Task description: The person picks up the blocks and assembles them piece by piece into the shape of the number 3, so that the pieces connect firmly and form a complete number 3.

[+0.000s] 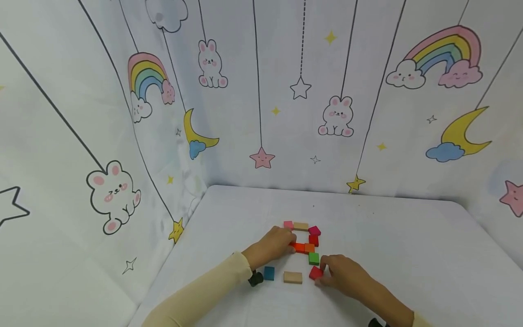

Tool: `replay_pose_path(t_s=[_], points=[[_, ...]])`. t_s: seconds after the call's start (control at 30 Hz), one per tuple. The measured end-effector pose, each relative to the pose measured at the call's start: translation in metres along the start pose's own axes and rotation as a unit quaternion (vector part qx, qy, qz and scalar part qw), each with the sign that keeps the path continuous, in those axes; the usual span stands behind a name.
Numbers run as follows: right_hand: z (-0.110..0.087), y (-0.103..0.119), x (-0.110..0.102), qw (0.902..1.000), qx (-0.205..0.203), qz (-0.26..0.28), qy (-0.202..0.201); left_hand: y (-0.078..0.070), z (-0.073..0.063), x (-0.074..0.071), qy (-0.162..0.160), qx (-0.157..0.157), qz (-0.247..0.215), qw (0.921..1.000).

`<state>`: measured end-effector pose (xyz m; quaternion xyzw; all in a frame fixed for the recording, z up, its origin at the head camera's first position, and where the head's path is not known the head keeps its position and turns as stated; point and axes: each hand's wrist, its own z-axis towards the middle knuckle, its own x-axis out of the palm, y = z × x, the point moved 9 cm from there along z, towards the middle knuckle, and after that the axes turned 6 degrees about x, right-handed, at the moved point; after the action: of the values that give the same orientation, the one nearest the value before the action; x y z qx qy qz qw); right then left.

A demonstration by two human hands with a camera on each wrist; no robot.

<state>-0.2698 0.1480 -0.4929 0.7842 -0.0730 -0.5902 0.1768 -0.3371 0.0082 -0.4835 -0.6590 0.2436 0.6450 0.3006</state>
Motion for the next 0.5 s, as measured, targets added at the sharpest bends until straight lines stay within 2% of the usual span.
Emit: replay_pose_path(t_s=[0.5], points=[[0.0054, -0.0040, 0.0000, 0.9996, 0.021, 0.007, -0.016, 0.0003, 0.0011, 0.0016, 0.003, -0.003, -0.004, 1.0000]])
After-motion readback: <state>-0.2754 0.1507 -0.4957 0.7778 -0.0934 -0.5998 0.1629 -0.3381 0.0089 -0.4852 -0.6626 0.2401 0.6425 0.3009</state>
